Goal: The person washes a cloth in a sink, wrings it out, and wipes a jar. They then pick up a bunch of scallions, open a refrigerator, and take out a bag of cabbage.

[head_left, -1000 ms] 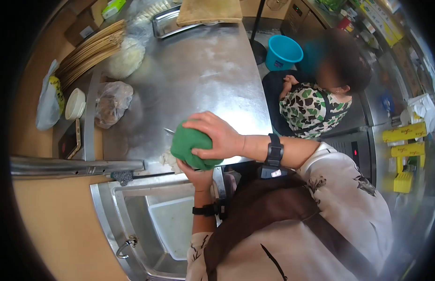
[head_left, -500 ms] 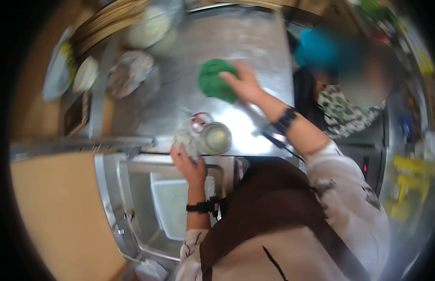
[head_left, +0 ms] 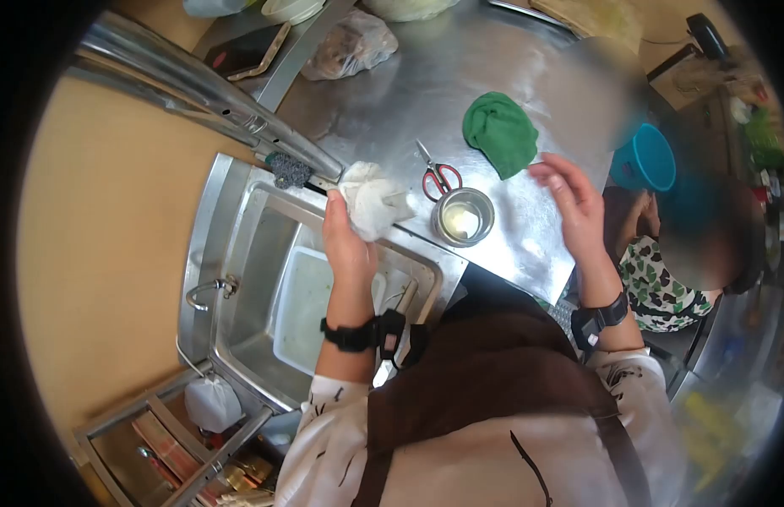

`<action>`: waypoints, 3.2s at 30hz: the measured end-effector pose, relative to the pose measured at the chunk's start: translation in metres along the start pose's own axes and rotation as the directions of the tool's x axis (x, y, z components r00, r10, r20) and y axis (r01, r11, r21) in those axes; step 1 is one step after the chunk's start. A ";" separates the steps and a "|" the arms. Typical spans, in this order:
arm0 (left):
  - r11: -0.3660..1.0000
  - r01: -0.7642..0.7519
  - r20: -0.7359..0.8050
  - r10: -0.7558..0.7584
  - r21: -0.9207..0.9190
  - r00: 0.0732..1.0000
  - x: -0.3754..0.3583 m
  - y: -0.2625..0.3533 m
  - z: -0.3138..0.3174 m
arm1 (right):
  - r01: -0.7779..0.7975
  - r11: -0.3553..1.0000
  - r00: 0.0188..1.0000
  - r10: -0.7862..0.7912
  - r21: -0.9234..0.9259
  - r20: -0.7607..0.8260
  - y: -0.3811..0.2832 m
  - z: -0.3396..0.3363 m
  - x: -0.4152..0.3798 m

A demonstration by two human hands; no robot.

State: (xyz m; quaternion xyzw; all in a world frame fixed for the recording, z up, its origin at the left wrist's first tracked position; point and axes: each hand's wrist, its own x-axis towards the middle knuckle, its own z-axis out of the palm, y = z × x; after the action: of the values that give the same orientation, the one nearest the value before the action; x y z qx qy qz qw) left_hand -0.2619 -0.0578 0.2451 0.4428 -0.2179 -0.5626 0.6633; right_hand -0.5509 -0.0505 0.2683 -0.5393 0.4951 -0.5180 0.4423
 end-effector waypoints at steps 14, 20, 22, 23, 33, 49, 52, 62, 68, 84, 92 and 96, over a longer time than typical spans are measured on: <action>0.972 -0.045 0.416 -0.056 0.230 0.908 -0.065 0.061 0.074 | 0.005 0.998 0.972 -0.019 0.063 0.235 -0.098 0.042 0.007; 0.962 0.153 0.387 -0.233 0.227 0.892 -0.064 0.043 0.063 | -0.114 0.987 0.948 0.143 -0.115 0.284 -0.092 0.041 0.011; 0.951 0.174 0.362 -0.260 0.254 0.895 -0.063 0.041 0.061 | -0.298 0.938 0.890 0.340 -0.178 0.303 -0.081 0.037 0.015; 0.954 0.164 0.357 -0.249 0.252 0.900 -0.063 0.040 0.061 | -0.257 0.945 0.907 0.308 -0.201 0.286 -0.072 0.034 0.014; 0.894 0.006 0.344 -0.179 0.448 0.922 -0.055 0.050 0.054 | -0.146 0.932 0.924 0.249 -0.333 0.291 -0.081 0.022 0.018; 0.275 -0.282 0.341 -0.198 0.919 0.919 -0.061 0.035 0.033 | 0.466 0.634 0.848 -0.119 -0.618 0.517 -0.054 0.061 0.024; 0.393 -0.200 0.290 -0.185 0.897 0.939 -0.061 0.030 0.006 | 0.514 0.686 0.841 -0.285 -0.515 0.461 -0.066 0.052 0.021; 0.625 -0.061 0.242 -0.210 0.778 0.947 -0.075 0.018 -0.028 | 0.462 0.758 0.886 -0.415 -0.462 0.205 -0.107 0.044 0.026; 0.629 -0.056 0.243 -0.215 0.775 0.946 -0.080 0.017 -0.036 | 0.449 0.783 0.889 -0.439 -0.430 0.129 -0.113 0.032 0.029; 0.623 -0.059 0.252 -0.226 0.780 0.941 -0.093 0.004 -0.041 | 0.546 0.712 0.837 -0.480 -0.441 0.261 -0.118 0.057 0.023; 0.651 -0.020 0.216 -0.223 0.759 0.950 -0.098 0.003 -0.048 | 0.540 0.734 0.795 -0.284 -0.412 0.536 -0.103 0.065 0.026; 0.708 -0.070 0.226 -0.129 0.703 0.966 -0.093 -0.011 -0.052 | 0.344 0.772 0.801 0.056 -0.535 0.596 -0.058 0.059 0.035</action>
State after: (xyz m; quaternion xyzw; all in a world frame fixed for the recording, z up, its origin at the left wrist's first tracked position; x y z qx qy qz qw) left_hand -0.2523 0.0478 0.2282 0.5887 -0.4935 -0.4997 0.4002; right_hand -0.4885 -0.0805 0.3255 -0.8234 0.4323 -0.1701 0.3259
